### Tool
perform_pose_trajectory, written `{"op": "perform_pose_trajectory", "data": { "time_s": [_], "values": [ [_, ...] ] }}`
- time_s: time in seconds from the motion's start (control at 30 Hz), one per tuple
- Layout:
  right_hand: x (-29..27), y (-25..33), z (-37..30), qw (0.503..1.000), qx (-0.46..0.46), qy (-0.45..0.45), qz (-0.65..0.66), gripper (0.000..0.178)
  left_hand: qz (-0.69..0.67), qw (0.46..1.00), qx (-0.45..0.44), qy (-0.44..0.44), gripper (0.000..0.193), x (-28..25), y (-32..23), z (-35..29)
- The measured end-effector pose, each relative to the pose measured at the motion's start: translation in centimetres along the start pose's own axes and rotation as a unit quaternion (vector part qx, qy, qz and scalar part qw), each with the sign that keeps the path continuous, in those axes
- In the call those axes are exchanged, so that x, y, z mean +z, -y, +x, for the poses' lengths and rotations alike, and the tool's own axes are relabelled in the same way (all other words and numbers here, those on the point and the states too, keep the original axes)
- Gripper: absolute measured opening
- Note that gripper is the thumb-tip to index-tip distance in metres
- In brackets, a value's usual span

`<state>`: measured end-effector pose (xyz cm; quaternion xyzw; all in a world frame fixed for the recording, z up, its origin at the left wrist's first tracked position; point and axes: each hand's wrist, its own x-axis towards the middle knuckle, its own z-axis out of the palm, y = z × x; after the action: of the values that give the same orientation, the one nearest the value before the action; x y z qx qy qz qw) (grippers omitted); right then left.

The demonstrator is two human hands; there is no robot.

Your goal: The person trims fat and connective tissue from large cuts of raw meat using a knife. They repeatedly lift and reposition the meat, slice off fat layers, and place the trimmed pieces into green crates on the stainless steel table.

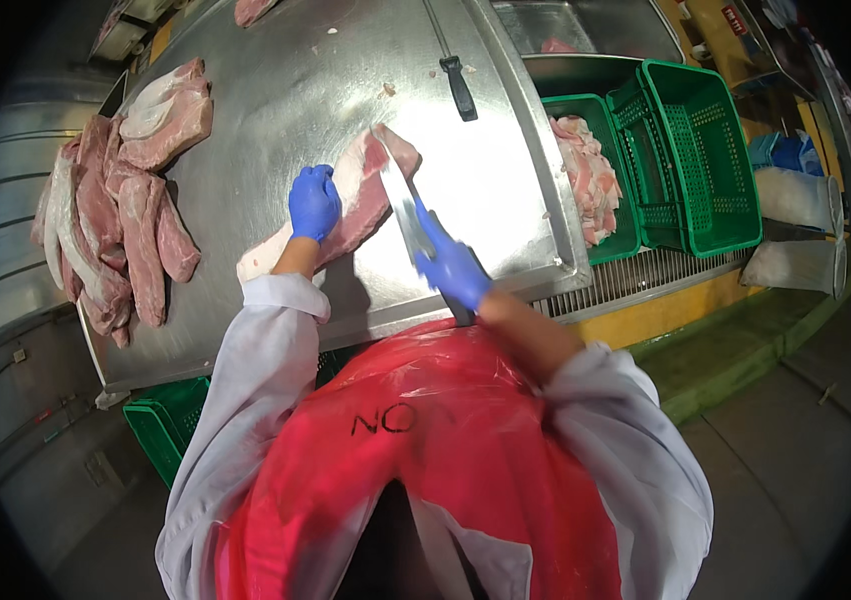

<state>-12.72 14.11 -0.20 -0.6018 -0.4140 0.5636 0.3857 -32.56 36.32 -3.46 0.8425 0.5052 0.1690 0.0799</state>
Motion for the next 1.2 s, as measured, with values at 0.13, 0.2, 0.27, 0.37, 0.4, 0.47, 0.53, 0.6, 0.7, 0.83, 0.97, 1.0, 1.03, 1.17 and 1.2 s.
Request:
{"op": "perform_pose_trajectory", "data": {
  "time_s": [0.13,0.2,0.27,0.37,0.4,0.47,0.53,0.6,0.7,0.83,0.97,1.0,1.03,1.17,1.2],
  "values": [
    [-5.1,-2.6,-7.3,0.999,0.034,0.022,0.027,0.081,-0.028,0.999,0.016,0.000,0.014,-0.7,-0.9,-0.7],
    [-8.0,-2.9,-8.2,0.998,0.033,-0.026,0.036,0.080,0.015,0.999,0.043,0.004,0.014,-1.5,-2.4,0.3],
    [-10.5,-3.7,-6.7,0.985,-0.062,-0.139,-0.076,0.081,0.014,0.989,0.145,0.026,0.019,-2.2,-7.7,1.4],
    [-12.3,-0.1,-4.0,0.986,-0.019,-0.148,0.079,0.082,0.070,0.988,0.117,0.069,0.024,-1.8,-13.0,2.5],
    [-12.4,-0.2,-3.0,0.983,-0.038,-0.156,0.087,0.082,0.102,0.987,0.089,0.082,0.026,-1.2,-13.8,3.5],
    [-12.0,-0.6,-0.9,0.977,-0.075,-0.170,0.103,0.082,0.102,0.986,0.026,0.131,0.032,-0.7,-13.6,5.3],
    [-10.7,-0.3,0.6,0.977,-0.065,-0.170,0.109,0.084,0.063,0.989,-0.081,0.110,0.034,0.2,-12.0,6.4],
    [-9.1,0.0,2.4,0.981,-0.064,-0.162,0.080,0.084,0.005,0.983,-0.130,0.132,0.035,-0.2,-9.7,6.6],
    [-6.7,0.8,6.4,0.983,-0.120,-0.120,0.074,0.083,-0.092,0.972,-0.173,0.131,0.034,-0.3,-6.9,5.8],
    [-5.0,3.3,12.7,0.995,-0.070,-0.054,0.037,0.080,-0.115,0.976,-0.147,0.116,0.031,0.9,-6.8,6.1],
    [-4.2,2.7,11.8,0.997,-0.061,-0.016,-0.048,0.083,-0.126,0.971,-0.160,0.125,0.029,-0.2,-9.1,6.5],
    [-4.0,2.2,10.8,0.992,-0.067,-0.004,-0.102,0.085,-0.156,0.963,-0.183,0.119,0.026,-0.4,-9.3,6.4],
    [-3.9,2.1,8.3,0.995,-0.058,0.039,-0.075,0.085,-0.185,0.953,-0.212,0.108,0.024,-0.7,-9.1,5.9],
    [-4.0,2.8,6.2,0.995,-0.044,0.086,-0.032,0.088,-0.158,0.967,-0.173,0.098,0.027,-0.5,-7.9,6.5],
    [-4.1,4.5,8.3,0.996,-0.026,0.079,-0.013,0.088,-0.162,0.968,-0.162,0.106,0.026,-0.6,-8.3,6.7]
  ]
}}
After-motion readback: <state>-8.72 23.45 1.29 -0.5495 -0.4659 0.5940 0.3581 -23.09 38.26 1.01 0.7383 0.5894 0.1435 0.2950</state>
